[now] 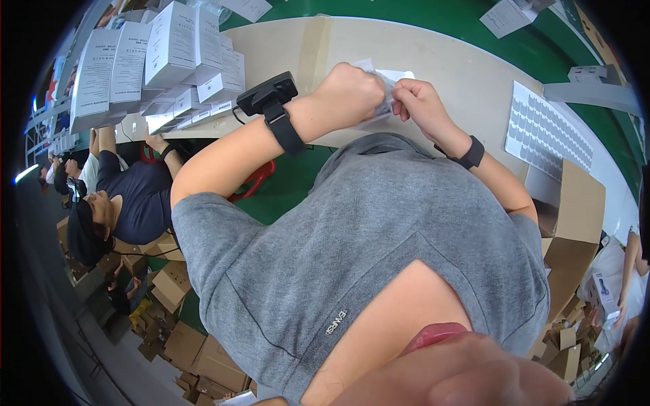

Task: The person packages handheld fans by hand, placing each fan and its charging cable into a box. They then fold the box flaps closed and set the completed package aside on the table before repeating the process.

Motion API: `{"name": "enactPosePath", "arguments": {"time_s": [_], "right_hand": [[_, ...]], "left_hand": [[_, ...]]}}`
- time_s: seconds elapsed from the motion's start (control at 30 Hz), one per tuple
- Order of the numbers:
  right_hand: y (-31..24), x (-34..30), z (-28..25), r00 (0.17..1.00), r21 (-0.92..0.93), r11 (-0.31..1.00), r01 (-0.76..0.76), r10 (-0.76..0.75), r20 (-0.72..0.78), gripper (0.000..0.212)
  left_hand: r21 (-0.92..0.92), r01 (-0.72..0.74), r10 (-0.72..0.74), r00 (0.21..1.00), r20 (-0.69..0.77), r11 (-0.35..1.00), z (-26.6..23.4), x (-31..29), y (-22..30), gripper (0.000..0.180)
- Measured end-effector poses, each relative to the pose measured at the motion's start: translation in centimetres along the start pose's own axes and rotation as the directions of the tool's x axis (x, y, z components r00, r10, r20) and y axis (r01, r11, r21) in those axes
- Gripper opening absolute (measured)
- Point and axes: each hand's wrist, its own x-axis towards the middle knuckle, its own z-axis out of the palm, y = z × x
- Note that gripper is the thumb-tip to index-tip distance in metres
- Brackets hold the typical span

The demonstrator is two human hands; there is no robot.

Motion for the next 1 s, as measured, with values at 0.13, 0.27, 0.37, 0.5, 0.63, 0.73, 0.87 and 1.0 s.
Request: {"name": "enactPosePath", "arguments": {"time_s": [0.13, 0.27, 0.37, 0.5, 0.63, 0.73, 0.87, 1.0], "right_hand": [[-0.1, -0.2, 1.1, 0.999, -0.037, 0.998, 0.049, -0.048, 0.023, 0.018], [-0.3, 0.0, 1.5, 0.994, -0.126, 0.986, 0.111, -0.110, 0.010, 0.018], [-1.7, -0.6, 1.1, 0.950, -0.409, 0.866, 0.287, -0.311, 0.007, 0.017], [-7.3, -1.6, 3.4, 0.788, -0.630, 0.578, 0.518, -0.609, 0.089, 0.014], [-10.6, -0.4, 4.5, 0.701, -0.740, 0.340, 0.580, -0.671, 0.241, 0.010], [-12.4, 0.0, 5.6, 0.652, -0.760, 0.203, 0.618, -0.672, 0.351, 0.008], [-13.3, -0.1, 6.1, 0.720, -0.818, 0.161, 0.553, -0.585, 0.372, 0.007], [-13.7, 2.3, 6.2, 0.320, -0.645, -0.085, 0.759, -0.814, 0.485, 0.021]], "left_hand": [[0.101, 0.054, -0.036, 0.985, -0.171, 0.993, 1.7, -0.4, 0.0, 0.016], [-0.031, 0.060, -0.063, 0.989, -0.133, 0.998, 1.0, -1.5, -1.3, 0.016], [-0.145, 0.004, -0.044, 0.961, -0.272, 0.989, 0.0, -2.9, -3.0, 0.019], [-0.471, -0.063, -0.237, 0.801, -0.550, 0.880, -1.1, -6.6, -2.9, 0.030], [-0.638, -0.095, -0.454, 0.624, -0.636, 0.764, -1.2, -8.3, -1.9, 0.041], [-0.766, -0.215, -0.636, 0.447, -0.629, 0.606, -0.7, -9.0, -1.6, 0.041], [-0.782, -0.231, -0.653, 0.443, -0.614, 0.579, -0.6, -9.0, -2.4, 0.041], [-0.664, -0.086, -0.537, 0.516, -0.667, 0.743, -2.3, -8.0, -2.7, 0.039]]}}
